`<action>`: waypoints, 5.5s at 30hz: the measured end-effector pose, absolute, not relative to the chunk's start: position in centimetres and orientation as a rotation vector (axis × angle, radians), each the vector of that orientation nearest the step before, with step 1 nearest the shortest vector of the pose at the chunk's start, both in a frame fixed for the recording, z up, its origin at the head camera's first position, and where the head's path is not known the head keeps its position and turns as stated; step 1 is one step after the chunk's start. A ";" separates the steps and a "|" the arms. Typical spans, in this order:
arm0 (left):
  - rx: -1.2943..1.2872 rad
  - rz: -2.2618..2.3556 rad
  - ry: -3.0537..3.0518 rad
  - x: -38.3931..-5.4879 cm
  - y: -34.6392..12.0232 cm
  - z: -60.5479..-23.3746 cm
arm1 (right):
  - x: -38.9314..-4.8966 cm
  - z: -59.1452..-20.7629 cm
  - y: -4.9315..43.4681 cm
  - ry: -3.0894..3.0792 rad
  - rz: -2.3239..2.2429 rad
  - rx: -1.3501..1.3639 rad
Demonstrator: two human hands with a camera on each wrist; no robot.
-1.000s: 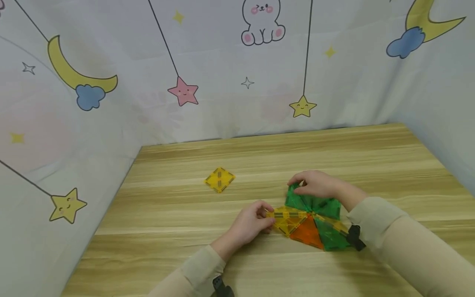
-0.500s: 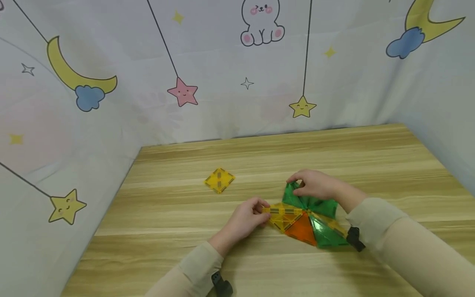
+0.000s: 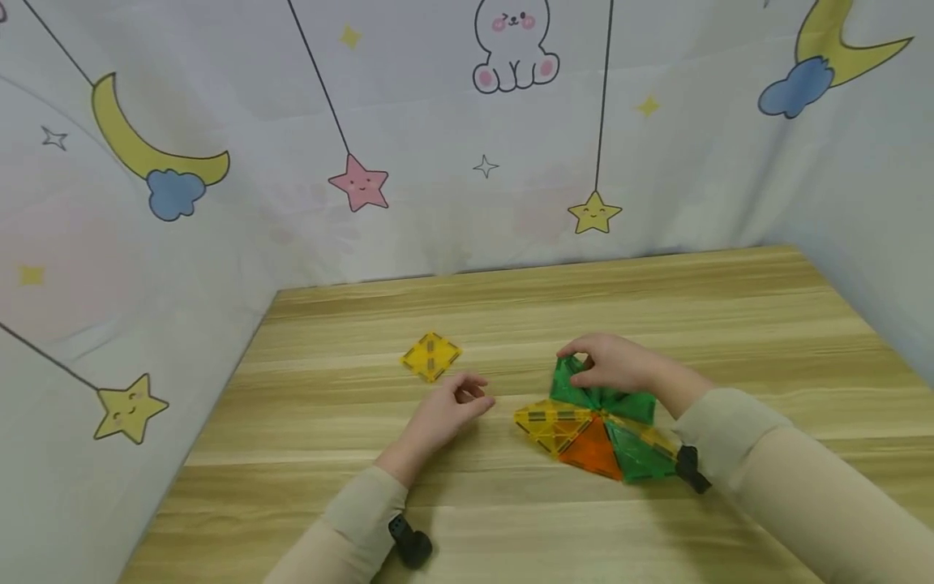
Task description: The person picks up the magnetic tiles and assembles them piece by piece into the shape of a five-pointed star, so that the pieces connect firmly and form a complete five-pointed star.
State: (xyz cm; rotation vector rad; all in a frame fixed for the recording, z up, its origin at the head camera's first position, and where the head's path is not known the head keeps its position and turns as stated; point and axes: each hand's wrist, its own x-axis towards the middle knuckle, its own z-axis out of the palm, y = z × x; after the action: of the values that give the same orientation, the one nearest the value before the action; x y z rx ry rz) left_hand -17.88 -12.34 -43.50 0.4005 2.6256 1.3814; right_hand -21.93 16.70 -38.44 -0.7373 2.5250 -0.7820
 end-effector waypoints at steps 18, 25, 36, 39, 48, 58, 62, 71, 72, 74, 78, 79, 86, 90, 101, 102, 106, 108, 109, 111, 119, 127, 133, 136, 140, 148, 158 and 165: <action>0.115 0.705 3.075 -20.7 -18.0 -44.2 | -21.1 -38.0 16.7 2.613 -0.783 -0.820; 0.190 0.748 3.059 -20.2 -17.8 -43.7 | -20.7 -37.6 16.6 2.639 -0.797 -0.865; 0.361 0.633 2.984 -19.2 -18.6 -43.7 | -19.2 -37.7 14.9 2.672 -0.799 -0.979; 0.418 0.651 2.959 -18.6 -18.5 -43.8 | -18.4 -37.9 14.2 2.674 -0.780 -1.016; 0.629 0.616 2.909 -16.0 -17.4 -43.6 | -14.5 -38.7 12.3 2.595 -0.893 -1.066; 0.846 0.609 2.804 -13.3 -16.1 -43.0 | -11.7 -40.5 11.4 2.525 -1.012 -1.021; 0.898 0.609 2.755 -13.0 -15.9 -43.0 | -11.4 -41.0 11.1 2.485 -1.027 -1.012; 0.974 0.588 2.649 -13.2 -16.6 -43.0 | -10.9 -42.5 9.5 2.595 -0.862 -0.962; 0.974 0.595 2.629 -13.2 -16.6 -42.9 | -10.9 -42.7 9.3 2.606 -0.856 -0.958; 0.958 0.604 2.610 -13.2 -16.8 -42.8 | -10.8 -43.0 9.0 2.624 -0.851 -0.955; 0.941 0.616 2.647 -13.1 -17.0 -42.7 | -10.8 -43.5 8.5 2.671 -0.788 -0.942; 0.940 0.615 2.658 -13.1 -17.0 -42.8 | -10.7 -43.6 8.4 2.679 -0.771 -0.934; 0.950 0.680 2.639 -13.0 -16.8 -43.0 | -10.4 -43.7 7.5 2.740 -0.743 -0.841; 0.911 0.807 2.543 -13.2 -16.8 -43.2 | -10.1 -43.6 7.5 2.735 -0.821 -0.809; 0.643 1.379 1.983 -13.3 -15.8 -42.8 | -9.4 -43.7 9.1 2.696 -1.038 -0.825; 0.630 1.434 1.919 -13.3 -15.4 -42.9 | -9.3 -43.7 9.5 2.711 -1.050 -0.833; 0.623 1.606 1.697 -13.3 -13.9 -43.4 | -8.6 -43.6 11.0 2.756 -1.083 -0.862; 0.645 1.672 1.597 -13.3 -13.1 -43.7 | -8.3 -43.5 11.6 2.687 -1.145 -0.843; 0.652 1.704 1.547 -13.3 -12.7 -43.8 | -8.1 -43.5 11.9 2.632 -1.194 -0.820; 0.665 1.757 1.452 -13.2 -11.9 -44.0 | -7.9 -43.4 12.4 2.507 -1.309 -0.772; 0.553 1.871 1.231 -12.3 -8.4 -44.0 | -7.0 -42.9 13.6 2.338 -1.480 -0.727; 0.402 1.993 1.201 -11.5 -5.6 -44.1 | -6.1 -42.1 14.7 2.771 -1.185 -0.645; 0.361 2.049 1.224 -11.4 -4.7 -44.0 | -5.9 -41.8 15.4 2.883 -1.166 -0.695; 0.349 2.044 1.235 -11.4 -4.6 -43.9 | -5.9 -41.7 15.6 2.911 -1.119 -0.660; 0.354 2.020 1.277 -11.4 -4.5 -44.1 | -5.8 -41.8 15.8 2.979 -1.021 -0.646; 0.438 1.929 1.561 -11.5 -4.3 -44.2 | -5.7 -41.9 16.1 3.184 -0.781 -0.724; 0.582 1.590 2.021 -11.0 -4.3 -43.3 | -6.0 -41.7 16.1 3.142 -0.776 -0.658; 0.599 1.568 1.998 -10.7 -4.1 -43.3 | -6.3 -41.9 16.0 3.168 -0.729 -0.646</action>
State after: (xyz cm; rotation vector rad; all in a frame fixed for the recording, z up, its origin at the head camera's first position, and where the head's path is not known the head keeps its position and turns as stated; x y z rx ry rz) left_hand -10.71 -4.07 -43.30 0.5995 1.9983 1.5677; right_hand -6.31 15.96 -41.92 -0.6459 3.1677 -0.7288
